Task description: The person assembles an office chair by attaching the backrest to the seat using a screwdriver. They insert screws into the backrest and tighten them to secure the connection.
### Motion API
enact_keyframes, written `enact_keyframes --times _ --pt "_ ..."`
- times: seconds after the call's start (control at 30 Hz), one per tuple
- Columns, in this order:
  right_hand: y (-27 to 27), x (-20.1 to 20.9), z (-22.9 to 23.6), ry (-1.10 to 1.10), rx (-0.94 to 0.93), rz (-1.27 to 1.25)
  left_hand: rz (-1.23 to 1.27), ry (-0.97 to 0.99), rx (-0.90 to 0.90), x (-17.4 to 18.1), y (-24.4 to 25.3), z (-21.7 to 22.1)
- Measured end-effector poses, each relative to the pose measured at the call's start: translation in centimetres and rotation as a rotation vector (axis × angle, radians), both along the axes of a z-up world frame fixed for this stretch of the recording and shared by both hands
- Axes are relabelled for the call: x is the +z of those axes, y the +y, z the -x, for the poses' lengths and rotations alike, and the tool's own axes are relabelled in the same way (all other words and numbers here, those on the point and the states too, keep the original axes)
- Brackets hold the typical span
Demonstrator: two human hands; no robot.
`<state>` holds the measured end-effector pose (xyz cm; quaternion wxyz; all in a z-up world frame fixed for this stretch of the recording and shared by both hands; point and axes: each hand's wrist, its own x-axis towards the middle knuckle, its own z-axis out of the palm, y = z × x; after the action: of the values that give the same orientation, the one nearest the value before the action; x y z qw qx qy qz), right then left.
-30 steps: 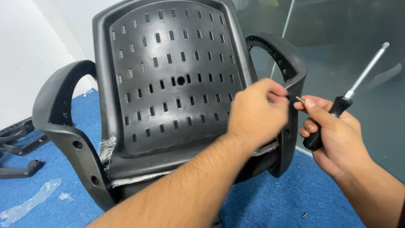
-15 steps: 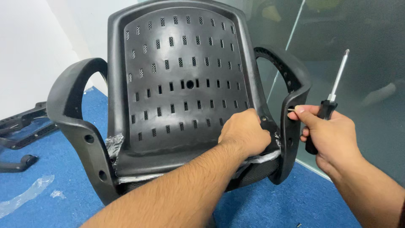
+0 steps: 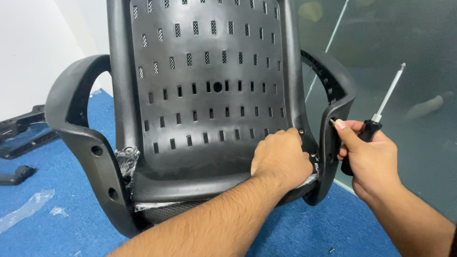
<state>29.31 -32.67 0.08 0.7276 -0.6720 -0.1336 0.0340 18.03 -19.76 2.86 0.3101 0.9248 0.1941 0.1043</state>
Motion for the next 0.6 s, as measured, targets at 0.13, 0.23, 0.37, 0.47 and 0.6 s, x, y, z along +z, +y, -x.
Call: enact_keyframes --times 0.13,0.23,0.37,0.47,0.6 --pt "-0.1 -0.2 -0.4 0.023 -0.002 -0.026 -0.072 -0.016 -0.018 -0.6 -0.4 0.0" --pt "-0.2 -0.4 -0.8 0.049 -0.003 -0.029 -0.113 -0.013 -0.033 -0.9 -0.8 0.2" --pt "-0.3 -0.6 -1.4 -0.002 0.029 0.002 -0.145 -0.018 -0.060 -1.2 -1.1 0.5" --pt "-0.5 -0.9 -1.6 -0.034 0.047 0.064 -0.148 0.029 -0.105 -1.2 -1.1 0.6" --pt "-0.3 -1.0 -1.6 -0.071 0.030 0.066 -0.054 -0.009 -0.142 -1.1 -1.2 0.6"
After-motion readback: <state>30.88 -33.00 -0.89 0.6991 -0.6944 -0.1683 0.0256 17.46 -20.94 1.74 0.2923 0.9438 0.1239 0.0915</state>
